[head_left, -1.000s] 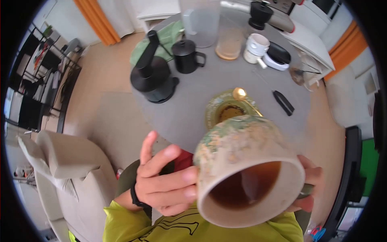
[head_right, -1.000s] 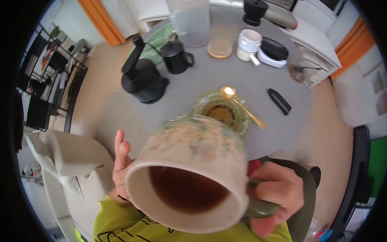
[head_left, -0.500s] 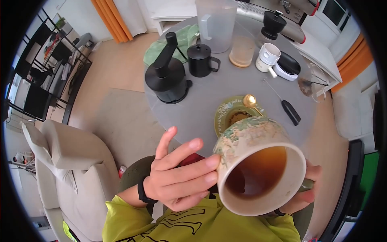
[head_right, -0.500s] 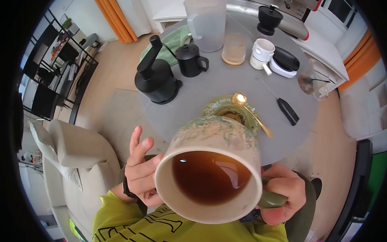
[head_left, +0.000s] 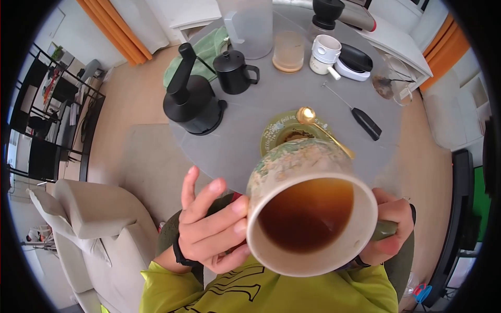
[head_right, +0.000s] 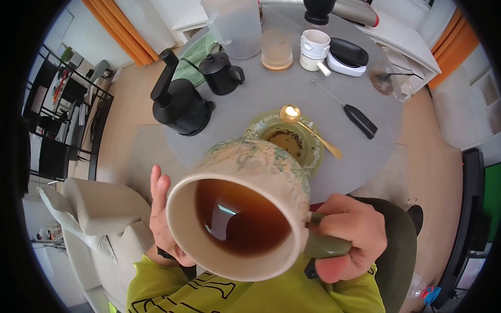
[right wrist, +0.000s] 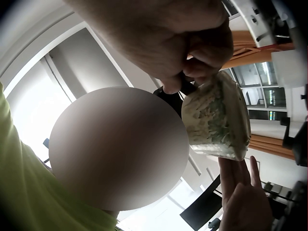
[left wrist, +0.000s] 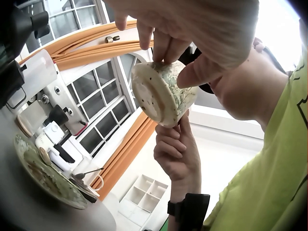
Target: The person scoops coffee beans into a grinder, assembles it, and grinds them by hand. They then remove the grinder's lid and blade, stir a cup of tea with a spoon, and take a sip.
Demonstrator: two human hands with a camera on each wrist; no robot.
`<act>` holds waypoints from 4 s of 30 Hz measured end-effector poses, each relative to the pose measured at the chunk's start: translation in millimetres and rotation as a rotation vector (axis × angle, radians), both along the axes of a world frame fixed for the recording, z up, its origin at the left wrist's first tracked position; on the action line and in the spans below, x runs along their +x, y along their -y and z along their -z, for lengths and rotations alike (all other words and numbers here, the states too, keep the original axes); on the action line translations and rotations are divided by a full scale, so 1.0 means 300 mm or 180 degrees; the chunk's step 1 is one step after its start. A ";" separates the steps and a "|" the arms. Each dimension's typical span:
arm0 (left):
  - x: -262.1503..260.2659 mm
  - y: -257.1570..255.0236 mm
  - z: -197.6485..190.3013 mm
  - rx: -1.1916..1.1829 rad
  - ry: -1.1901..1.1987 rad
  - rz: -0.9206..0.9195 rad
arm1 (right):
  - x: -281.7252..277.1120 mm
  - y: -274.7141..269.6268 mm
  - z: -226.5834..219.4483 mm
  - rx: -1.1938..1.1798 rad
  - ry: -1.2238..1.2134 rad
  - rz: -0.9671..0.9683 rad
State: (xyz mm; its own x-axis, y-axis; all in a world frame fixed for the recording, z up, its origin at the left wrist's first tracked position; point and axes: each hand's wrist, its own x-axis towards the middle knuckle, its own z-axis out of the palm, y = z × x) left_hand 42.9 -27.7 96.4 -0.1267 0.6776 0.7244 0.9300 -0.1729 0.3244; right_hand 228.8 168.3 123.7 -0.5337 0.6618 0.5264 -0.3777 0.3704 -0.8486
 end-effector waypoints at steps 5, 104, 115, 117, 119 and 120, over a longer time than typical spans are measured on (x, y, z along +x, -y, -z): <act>-0.012 -0.020 -0.009 -0.0142 0.0034 0.0133 | -0.008 -0.027 0.012 0.0211 0.0088 -0.0092; -0.026 -0.064 0.030 -0.0401 0.0650 0.0306 | -0.011 -0.053 0.055 0.0065 0.0175 0.0058; -0.022 -0.074 0.013 -0.0446 0.0792 0.0279 | -0.038 -0.037 0.055 -0.0058 0.0243 0.0250; -0.020 -0.077 0.016 -0.0415 0.0847 0.0274 | -0.038 -0.035 0.058 -0.0194 0.0234 0.0188; -0.021 -0.076 0.016 -0.0460 0.0814 0.0261 | -0.036 -0.041 0.066 -0.0055 0.0332 0.0187; -0.023 -0.077 0.016 -0.0511 0.0780 0.0230 | -0.031 -0.044 0.066 -0.0043 0.0343 0.0224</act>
